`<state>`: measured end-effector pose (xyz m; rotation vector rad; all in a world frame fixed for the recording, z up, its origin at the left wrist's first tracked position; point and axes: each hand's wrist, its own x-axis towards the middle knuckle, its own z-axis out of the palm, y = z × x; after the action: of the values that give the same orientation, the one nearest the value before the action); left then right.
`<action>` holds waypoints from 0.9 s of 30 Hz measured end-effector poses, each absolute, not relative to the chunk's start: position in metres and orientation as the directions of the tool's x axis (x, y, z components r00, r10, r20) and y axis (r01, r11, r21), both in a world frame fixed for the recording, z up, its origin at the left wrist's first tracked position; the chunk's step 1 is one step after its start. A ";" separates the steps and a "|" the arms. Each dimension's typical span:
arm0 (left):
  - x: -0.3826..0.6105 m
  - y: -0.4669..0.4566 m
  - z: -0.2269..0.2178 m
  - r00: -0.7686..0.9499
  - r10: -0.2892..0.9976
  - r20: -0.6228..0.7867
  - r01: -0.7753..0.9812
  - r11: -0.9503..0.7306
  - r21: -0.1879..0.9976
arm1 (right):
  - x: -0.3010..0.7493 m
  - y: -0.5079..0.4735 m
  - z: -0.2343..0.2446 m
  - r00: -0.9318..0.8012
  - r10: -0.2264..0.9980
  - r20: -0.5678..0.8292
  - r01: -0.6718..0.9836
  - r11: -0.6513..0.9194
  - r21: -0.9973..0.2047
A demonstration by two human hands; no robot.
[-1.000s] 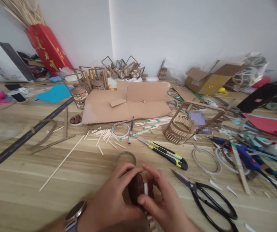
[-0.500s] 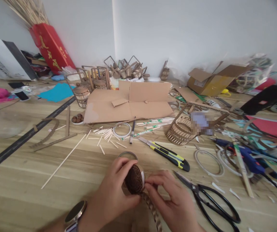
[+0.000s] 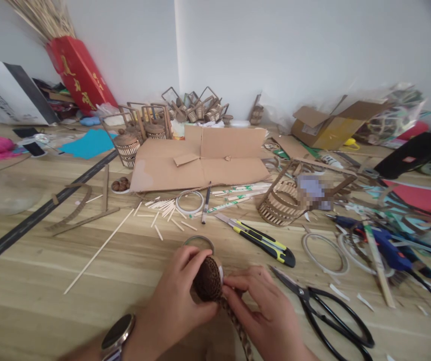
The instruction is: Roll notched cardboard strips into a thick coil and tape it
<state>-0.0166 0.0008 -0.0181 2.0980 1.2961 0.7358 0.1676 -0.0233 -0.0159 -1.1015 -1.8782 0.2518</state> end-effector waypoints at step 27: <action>-0.015 -0.001 -0.017 0.378 0.915 0.139 0.585 -0.352 0.731 | 0.167 -0.022 -0.017 -0.219 0.769 0.601 0.553 0.605 -0.573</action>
<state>-0.0150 -0.0013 -0.0174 2.0567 1.2860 0.7348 0.1666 -0.0216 -0.0171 -1.0563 -1.9032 0.2931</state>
